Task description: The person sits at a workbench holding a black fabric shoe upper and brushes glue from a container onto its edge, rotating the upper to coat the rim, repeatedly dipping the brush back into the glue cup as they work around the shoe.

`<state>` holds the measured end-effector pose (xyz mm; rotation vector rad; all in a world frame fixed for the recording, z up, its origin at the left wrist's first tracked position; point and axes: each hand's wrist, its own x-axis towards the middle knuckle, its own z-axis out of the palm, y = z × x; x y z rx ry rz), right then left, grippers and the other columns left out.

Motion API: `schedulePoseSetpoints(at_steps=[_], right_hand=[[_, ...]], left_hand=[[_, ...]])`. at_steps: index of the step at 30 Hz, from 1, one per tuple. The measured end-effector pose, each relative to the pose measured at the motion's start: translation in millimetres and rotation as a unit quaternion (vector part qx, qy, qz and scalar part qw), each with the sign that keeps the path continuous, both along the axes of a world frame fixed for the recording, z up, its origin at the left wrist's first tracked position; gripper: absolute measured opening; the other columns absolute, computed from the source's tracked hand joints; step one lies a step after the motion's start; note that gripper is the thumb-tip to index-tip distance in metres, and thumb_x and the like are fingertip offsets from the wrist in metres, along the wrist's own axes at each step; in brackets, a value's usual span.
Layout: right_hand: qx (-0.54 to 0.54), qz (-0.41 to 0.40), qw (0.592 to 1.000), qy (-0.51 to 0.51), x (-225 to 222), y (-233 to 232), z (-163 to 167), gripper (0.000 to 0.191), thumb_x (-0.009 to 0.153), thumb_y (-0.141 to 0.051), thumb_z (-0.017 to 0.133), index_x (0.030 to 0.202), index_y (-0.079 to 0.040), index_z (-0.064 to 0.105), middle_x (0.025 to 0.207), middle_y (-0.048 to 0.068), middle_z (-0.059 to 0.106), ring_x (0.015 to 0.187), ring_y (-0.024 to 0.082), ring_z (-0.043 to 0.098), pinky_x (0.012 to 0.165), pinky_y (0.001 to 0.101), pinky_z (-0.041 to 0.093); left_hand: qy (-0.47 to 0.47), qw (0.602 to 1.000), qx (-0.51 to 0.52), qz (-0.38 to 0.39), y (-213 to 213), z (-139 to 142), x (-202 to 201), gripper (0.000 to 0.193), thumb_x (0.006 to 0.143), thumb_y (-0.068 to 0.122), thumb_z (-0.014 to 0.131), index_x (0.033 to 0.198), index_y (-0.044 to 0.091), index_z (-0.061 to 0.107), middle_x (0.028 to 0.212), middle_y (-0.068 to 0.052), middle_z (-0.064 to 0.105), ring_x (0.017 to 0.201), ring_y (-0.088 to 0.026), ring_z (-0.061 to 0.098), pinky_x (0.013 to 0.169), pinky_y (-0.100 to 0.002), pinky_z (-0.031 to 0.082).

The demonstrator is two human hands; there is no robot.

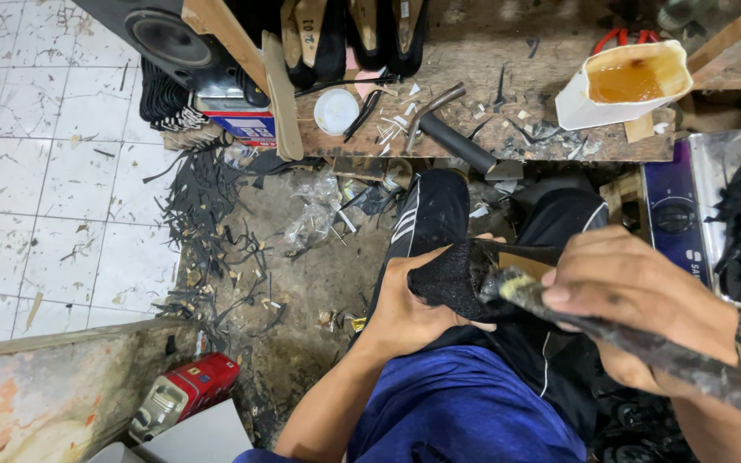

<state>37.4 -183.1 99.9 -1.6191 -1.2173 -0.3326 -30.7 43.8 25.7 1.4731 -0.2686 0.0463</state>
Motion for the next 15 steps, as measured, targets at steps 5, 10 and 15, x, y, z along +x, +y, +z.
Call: schedulePoseSetpoints(at_steps=[5,10,15], right_hand=[[0.007,-0.010,1.000,-0.013,0.9,3.3,1.3,0.027,0.076,0.010,0.062,0.103,0.009,0.063,0.102,0.020,0.067,0.092,0.034,0.071,0.085,0.0478,0.060],[-0.006,-0.021,1.000,-0.013,0.8,5.3,-0.1,0.028,0.078,0.010,0.066,0.105,0.003,0.064,0.102,0.017,0.066,0.092,0.033,0.070,0.085,0.0435,0.059],[-0.029,-0.125,0.991,-0.039,-6.5,15.3,-1.8,0.023,0.085,0.007,0.069,0.108,0.003,0.063,0.103,0.017,0.066,0.092,0.032,0.070,0.083,0.0388,0.057]], left_hand=[[0.047,0.996,-0.073,-0.035,0.7,-16.2,-3.8,0.058,0.081,-0.002,0.083,0.135,-0.007,0.062,0.122,-0.007,0.073,0.110,-0.011,0.068,0.103,-0.033,0.060],[0.048,0.986,-0.155,-0.027,-1.0,-54.5,-10.9,0.040,0.089,0.000,0.085,0.123,-0.008,0.065,0.109,-0.009,0.074,0.098,-0.015,0.070,0.091,-0.030,0.059],[0.043,0.893,-0.419,0.157,-45.0,-93.7,-2.2,0.059,0.084,0.012,0.085,0.135,0.002,0.057,0.112,-0.007,0.069,0.091,-0.016,0.068,0.078,-0.029,0.056]])
